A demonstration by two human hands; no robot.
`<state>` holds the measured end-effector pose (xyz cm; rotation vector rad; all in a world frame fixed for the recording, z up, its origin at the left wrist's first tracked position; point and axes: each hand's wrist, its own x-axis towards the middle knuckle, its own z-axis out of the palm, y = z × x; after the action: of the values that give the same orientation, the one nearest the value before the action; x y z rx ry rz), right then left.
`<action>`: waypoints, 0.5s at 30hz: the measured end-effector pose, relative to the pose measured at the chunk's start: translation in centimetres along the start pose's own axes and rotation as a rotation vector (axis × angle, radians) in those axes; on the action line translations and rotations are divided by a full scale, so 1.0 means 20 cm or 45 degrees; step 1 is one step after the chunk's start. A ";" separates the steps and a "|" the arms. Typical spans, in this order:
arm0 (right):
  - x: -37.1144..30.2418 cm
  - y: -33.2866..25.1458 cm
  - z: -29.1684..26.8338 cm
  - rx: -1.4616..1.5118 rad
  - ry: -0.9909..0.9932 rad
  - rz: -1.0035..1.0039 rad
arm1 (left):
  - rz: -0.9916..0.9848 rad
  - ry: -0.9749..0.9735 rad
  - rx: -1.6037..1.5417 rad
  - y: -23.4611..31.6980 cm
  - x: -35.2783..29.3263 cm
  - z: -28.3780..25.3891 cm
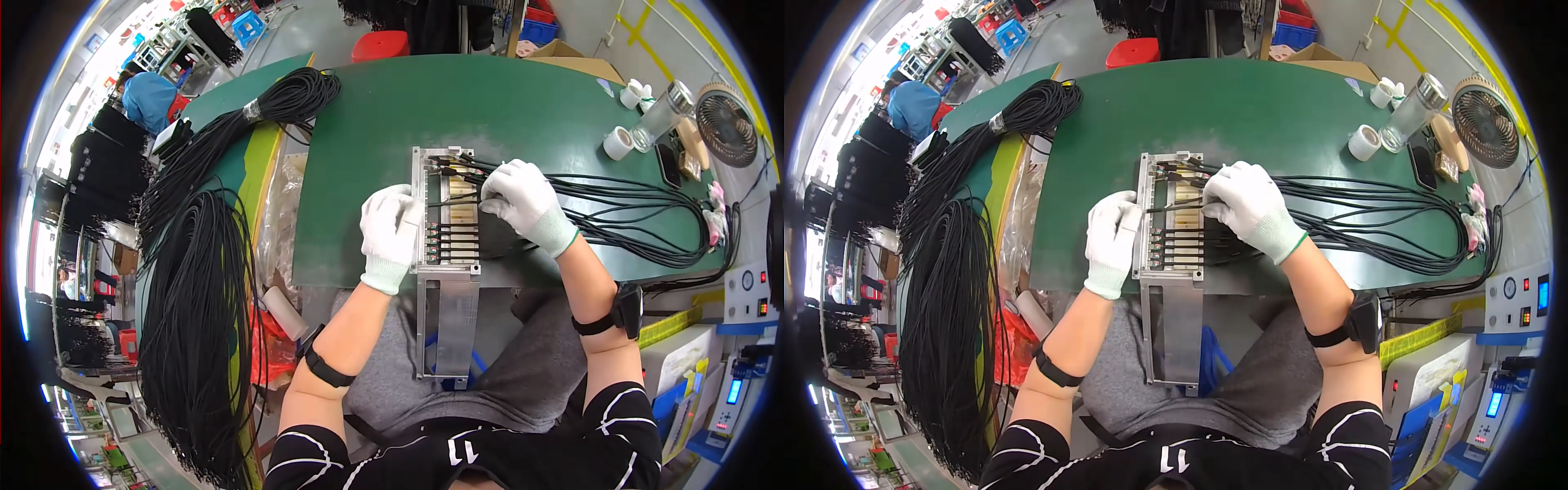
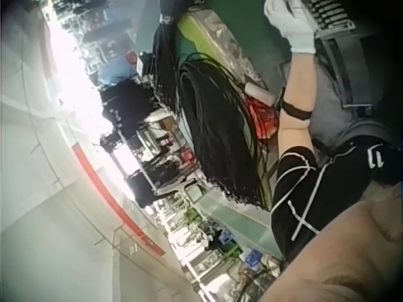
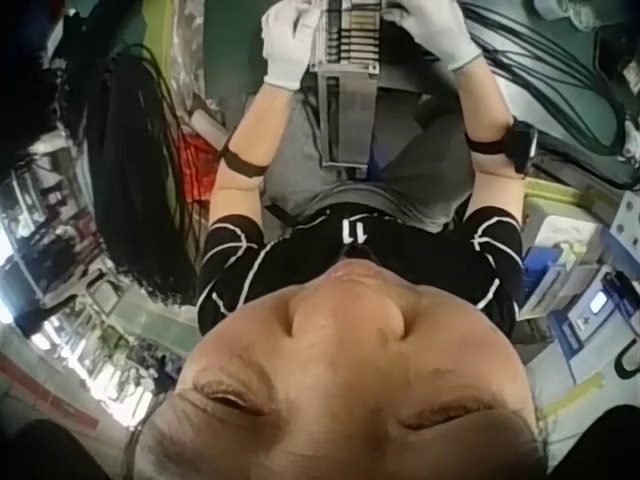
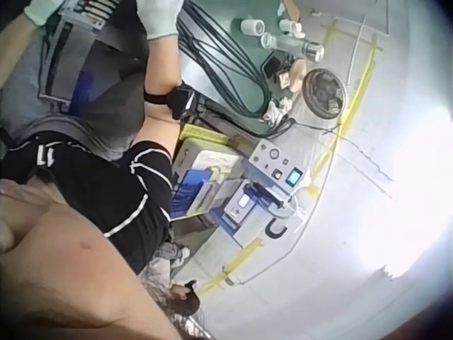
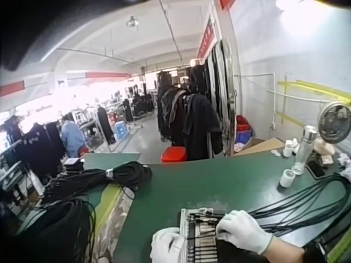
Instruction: Insert the individual ends of a bundle of wires into a terminal jig or testing fixture.
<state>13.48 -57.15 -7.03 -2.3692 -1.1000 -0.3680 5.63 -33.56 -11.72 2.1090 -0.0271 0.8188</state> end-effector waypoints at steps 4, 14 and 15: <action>0.01 -0.09 0.05 0.213 0.071 -0.056 | -0.059 -0.106 -0.267 0.03 0.00 0.01; 0.03 -0.15 0.03 0.321 -0.106 -0.102 | -0.022 -0.427 -0.274 0.07 -0.01 -0.01; 0.02 -0.16 0.04 0.274 -0.059 -0.102 | -0.027 -0.460 -0.264 0.08 -0.01 -0.02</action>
<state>11.27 -54.72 -6.40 -2.1598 -1.1949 -0.2116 4.91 -34.36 -10.54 2.0281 -0.2700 0.3944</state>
